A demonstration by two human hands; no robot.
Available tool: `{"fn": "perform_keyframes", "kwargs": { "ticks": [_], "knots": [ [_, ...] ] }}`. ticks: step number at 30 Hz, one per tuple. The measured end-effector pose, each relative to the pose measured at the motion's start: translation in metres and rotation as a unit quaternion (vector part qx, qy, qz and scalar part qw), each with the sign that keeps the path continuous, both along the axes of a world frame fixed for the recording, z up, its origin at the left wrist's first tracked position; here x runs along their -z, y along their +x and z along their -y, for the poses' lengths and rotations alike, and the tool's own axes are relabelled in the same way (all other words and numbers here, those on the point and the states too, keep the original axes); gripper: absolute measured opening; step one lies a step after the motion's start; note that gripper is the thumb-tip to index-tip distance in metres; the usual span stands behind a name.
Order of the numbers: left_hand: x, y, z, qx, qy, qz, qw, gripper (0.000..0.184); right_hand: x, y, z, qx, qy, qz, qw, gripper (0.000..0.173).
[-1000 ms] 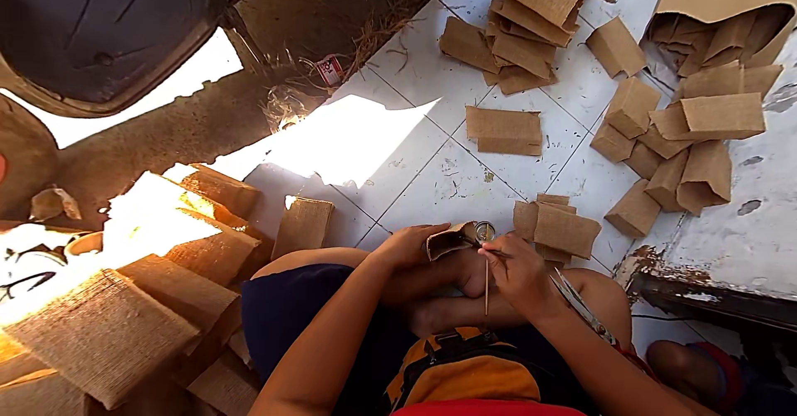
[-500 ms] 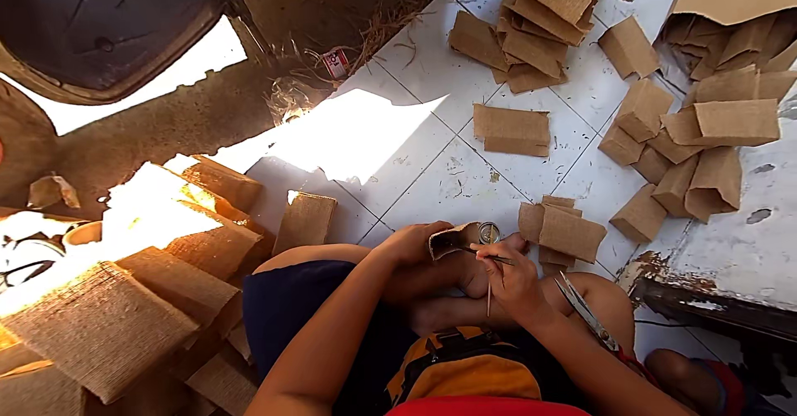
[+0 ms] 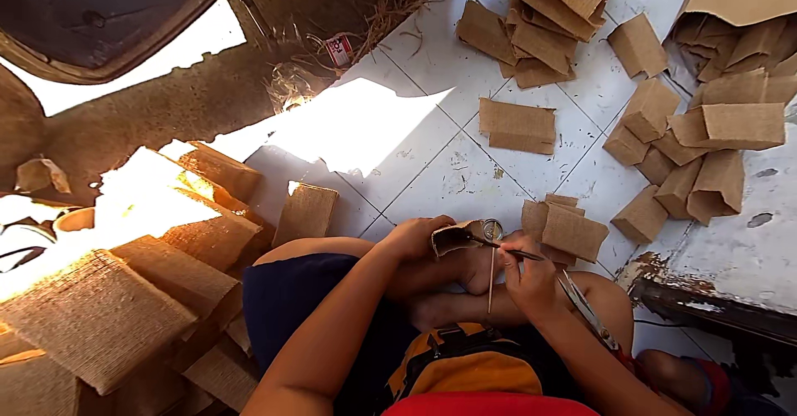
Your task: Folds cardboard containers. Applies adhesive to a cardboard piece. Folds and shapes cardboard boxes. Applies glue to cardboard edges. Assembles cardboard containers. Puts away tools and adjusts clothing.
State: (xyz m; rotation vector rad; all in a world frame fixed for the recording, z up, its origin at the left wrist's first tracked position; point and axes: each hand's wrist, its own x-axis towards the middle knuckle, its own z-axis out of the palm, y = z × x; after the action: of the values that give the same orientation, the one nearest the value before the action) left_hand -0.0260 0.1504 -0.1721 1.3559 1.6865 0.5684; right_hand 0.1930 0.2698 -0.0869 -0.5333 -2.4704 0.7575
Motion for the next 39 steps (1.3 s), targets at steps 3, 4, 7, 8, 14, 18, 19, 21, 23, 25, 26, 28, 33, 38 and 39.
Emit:
{"fn": "perform_keyframes", "kwargs": {
  "ticks": [3,4,7,8,14,18,19,21,23,25,26,28,33,38,39],
  "knots": [
    [-0.004,-0.003,-0.002,0.003,0.000,-0.002,1.000,0.067,0.008,0.003,0.000,-0.034,0.004,0.001,0.999,0.017],
    [-0.004,0.000,-0.001,0.005,-0.003,0.000,1.000,0.067,0.002,0.005,-0.001,-0.034,-0.015,0.005,0.999,0.017],
    [-0.005,-0.001,-0.003,0.001,-0.007,0.001,1.000,0.067,-0.027,0.004,-0.005,-0.015,-0.040,-0.011,0.999,0.017],
    [-0.003,0.000,-0.002,-0.006,0.000,0.006,1.000,0.067,-0.035,0.003,-0.002,-0.015,-0.043,-0.014,0.999,0.017],
    [-0.008,-0.003,-0.004,0.014,-0.004,-0.009,1.000,0.073,0.022,-0.005,0.011,-0.084,-0.045,-0.029,0.995,0.018],
    [-0.005,0.000,-0.003,0.014,-0.016,-0.020,1.000,0.071,-0.018,-0.009,-0.003,-0.039,-0.100,-0.017,0.994,0.016],
    [-0.005,0.001,-0.003,0.014,-0.014,-0.022,1.000,0.070,-0.027,-0.011,-0.002,-0.042,-0.095,-0.018,0.994,0.016],
    [-0.005,0.001,0.000,0.010,-0.006,-0.013,1.000,0.071,-0.025,-0.015,0.009,-0.070,-0.076,-0.005,0.995,0.015],
    [-0.006,-0.001,-0.001,0.015,-0.011,-0.011,1.000,0.074,0.004,-0.017,0.019,-0.100,-0.036,0.000,0.994,0.017],
    [-0.008,-0.004,-0.003,0.013,-0.010,-0.014,1.000,0.073,0.010,-0.019,0.015,-0.113,-0.016,0.008,0.993,0.019],
    [-0.006,-0.002,-0.001,0.012,-0.009,-0.019,1.000,0.072,0.003,-0.016,0.012,-0.108,-0.026,0.018,0.994,0.020],
    [-0.009,-0.001,-0.001,0.011,-0.013,-0.023,1.000,0.071,-0.021,-0.010,0.002,-0.086,-0.042,0.021,0.995,0.020],
    [-0.007,0.002,-0.001,0.017,-0.008,-0.026,0.999,0.071,-0.019,0.000,-0.006,-0.049,-0.011,0.026,0.998,0.020],
    [-0.006,0.004,0.000,0.020,-0.001,-0.030,0.999,0.067,0.012,0.009,0.006,-0.100,0.005,0.016,0.995,0.020],
    [-0.007,0.002,-0.001,0.022,0.002,-0.032,0.999,0.064,0.010,0.010,0.007,-0.120,0.005,0.017,0.993,0.020]
  ]
}}
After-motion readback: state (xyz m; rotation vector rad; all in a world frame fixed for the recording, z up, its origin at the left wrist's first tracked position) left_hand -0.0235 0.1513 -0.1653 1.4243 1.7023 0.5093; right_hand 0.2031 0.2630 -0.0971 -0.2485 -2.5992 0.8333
